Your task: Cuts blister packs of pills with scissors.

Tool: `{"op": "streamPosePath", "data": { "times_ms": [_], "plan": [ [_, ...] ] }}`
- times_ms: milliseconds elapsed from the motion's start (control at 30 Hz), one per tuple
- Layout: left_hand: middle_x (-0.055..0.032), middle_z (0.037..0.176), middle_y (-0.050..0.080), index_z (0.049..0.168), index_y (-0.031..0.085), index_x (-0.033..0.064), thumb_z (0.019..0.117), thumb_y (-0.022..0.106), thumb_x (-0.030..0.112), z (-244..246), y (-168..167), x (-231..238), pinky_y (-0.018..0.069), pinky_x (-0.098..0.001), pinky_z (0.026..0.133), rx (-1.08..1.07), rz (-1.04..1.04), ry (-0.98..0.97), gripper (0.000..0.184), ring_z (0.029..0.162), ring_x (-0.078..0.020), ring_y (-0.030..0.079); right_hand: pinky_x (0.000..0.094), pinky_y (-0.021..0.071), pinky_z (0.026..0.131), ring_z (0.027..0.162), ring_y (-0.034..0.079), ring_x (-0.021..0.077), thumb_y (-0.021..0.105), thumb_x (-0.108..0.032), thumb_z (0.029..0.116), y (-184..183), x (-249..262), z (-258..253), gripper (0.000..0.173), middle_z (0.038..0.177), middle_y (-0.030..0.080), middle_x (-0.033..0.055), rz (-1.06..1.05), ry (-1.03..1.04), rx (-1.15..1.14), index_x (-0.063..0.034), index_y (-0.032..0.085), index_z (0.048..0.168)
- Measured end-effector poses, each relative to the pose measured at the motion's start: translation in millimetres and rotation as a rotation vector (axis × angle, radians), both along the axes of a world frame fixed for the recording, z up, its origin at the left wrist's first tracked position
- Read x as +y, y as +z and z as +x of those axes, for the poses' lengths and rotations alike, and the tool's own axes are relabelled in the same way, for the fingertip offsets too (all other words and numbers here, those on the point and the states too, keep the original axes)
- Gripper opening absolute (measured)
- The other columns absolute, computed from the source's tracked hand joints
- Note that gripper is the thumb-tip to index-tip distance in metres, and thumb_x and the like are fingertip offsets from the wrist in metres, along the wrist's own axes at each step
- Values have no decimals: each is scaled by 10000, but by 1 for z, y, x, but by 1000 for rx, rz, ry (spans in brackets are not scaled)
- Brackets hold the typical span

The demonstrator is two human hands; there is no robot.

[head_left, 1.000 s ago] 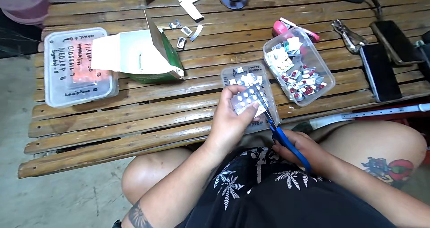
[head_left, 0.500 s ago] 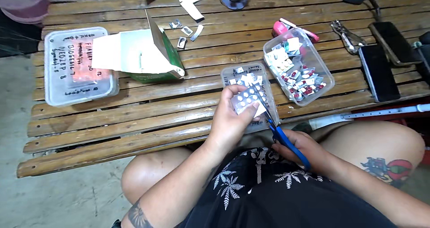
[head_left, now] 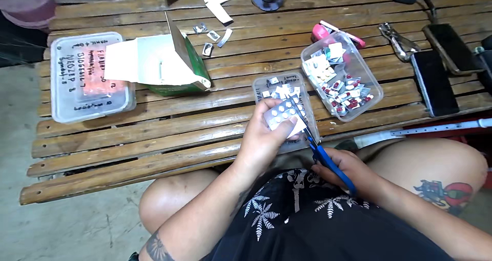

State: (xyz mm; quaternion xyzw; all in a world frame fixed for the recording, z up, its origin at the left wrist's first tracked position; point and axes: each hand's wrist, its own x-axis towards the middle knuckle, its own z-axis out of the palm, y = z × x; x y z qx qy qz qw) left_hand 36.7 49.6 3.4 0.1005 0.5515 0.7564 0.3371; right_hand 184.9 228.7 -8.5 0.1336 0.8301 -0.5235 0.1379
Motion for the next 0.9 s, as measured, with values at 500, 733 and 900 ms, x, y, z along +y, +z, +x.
{"op": "streamPosePath", "data": {
  "times_ms": [500,733,900],
  "plan": [
    [-73,843,708,1089,578,45,1033,553,84,1,0,0,633,-307,662,53,-11,-13,72,695,-146,716,121,401,538,585,492,-66,667,-404,941,8,-3,-1,246,678,522,-134,-118,-8,-67,-180,587,878],
    [-70,830,702,1078,574,45,1034,556,81,3,-2,0,628,-291,659,83,2,-48,59,683,-135,708,126,413,551,602,499,-65,672,-519,915,8,-3,-3,346,697,520,-139,-166,16,-88,-186,581,912],
    [-77,836,705,1096,578,48,1035,563,91,4,-4,-1,631,-302,652,87,21,-47,76,682,-145,712,116,395,544,592,477,-79,661,-448,937,8,-5,-2,285,679,501,-145,-133,2,-40,-179,578,888]
  ]
}}
